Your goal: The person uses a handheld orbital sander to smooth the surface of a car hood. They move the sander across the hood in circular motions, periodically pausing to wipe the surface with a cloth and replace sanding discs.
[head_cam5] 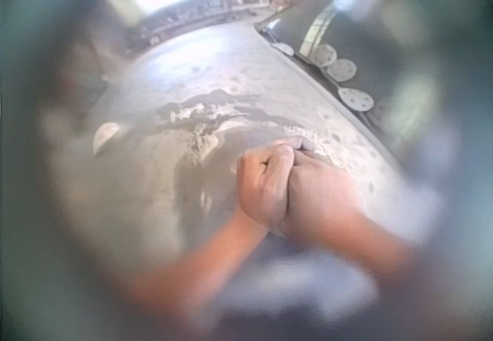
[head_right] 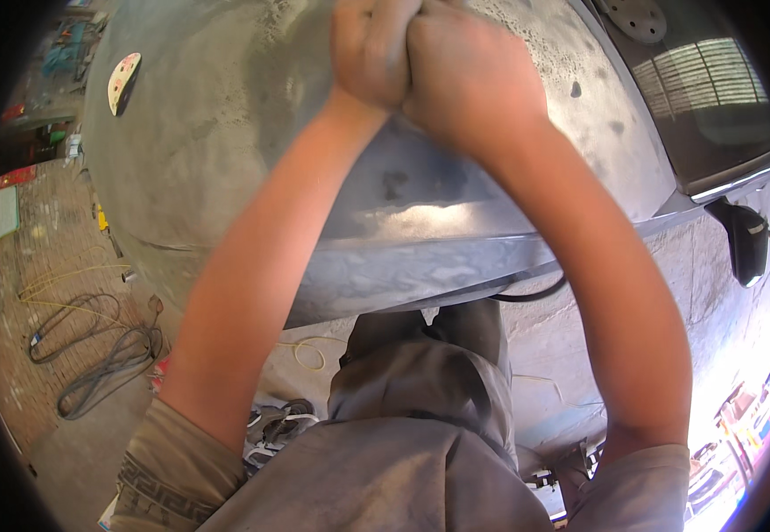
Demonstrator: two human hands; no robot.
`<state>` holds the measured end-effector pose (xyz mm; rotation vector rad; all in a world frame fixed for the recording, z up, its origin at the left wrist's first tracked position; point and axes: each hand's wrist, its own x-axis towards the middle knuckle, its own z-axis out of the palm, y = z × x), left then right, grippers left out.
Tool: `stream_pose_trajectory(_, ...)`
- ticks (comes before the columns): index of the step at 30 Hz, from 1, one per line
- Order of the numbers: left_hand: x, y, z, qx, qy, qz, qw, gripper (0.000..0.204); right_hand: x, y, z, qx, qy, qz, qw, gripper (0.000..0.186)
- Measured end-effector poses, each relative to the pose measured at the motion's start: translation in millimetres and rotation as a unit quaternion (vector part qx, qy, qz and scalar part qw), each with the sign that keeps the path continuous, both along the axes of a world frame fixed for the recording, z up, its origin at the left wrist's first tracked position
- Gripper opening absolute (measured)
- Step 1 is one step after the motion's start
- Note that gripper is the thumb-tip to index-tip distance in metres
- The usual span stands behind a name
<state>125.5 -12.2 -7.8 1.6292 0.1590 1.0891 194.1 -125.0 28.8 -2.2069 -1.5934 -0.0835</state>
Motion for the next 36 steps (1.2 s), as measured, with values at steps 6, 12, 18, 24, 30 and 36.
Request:
stream_pose_trajectory(6, 19, 21, 7, -0.007, -0.014, -0.056, 0.998, 0.04, 6, 14, 10, 0.034, 0.005, -0.02, 0.999, 0.034)
stream_pose_trajectory(12, 13, 16, 0, -0.016, -0.011, -0.023, 1.0, 0.038, 6, 15, 5, 0.043, -0.013, -0.015, 0.999, 0.038)
stream_pose_trajectory(18, 16, 15, -5, -0.018, -0.018, -0.016, 1.0, 0.038, -10, 9, 17, 0.027, -0.008, -0.034, 0.999, 0.044)
stream_pose_trajectory(24, 33, 33, 4, 0.032, 0.054, -0.025, 0.998, 0.038, 18, 23, 12, -0.003, 0.022, -0.057, 0.998, 0.046)
stream_pose_trajectory(30, -4, -3, 5, -0.037, -0.024, -0.043, 0.998, 0.038, -20, 0, 15, 0.001, 0.033, -0.04, 0.999, 0.036)
stream_pose_trajectory(36, 14, 23, 13, -0.019, -0.015, -0.031, 0.999, 0.038, 7, 25, 17, 0.056, 0.03, 0.005, 0.998, 0.039)
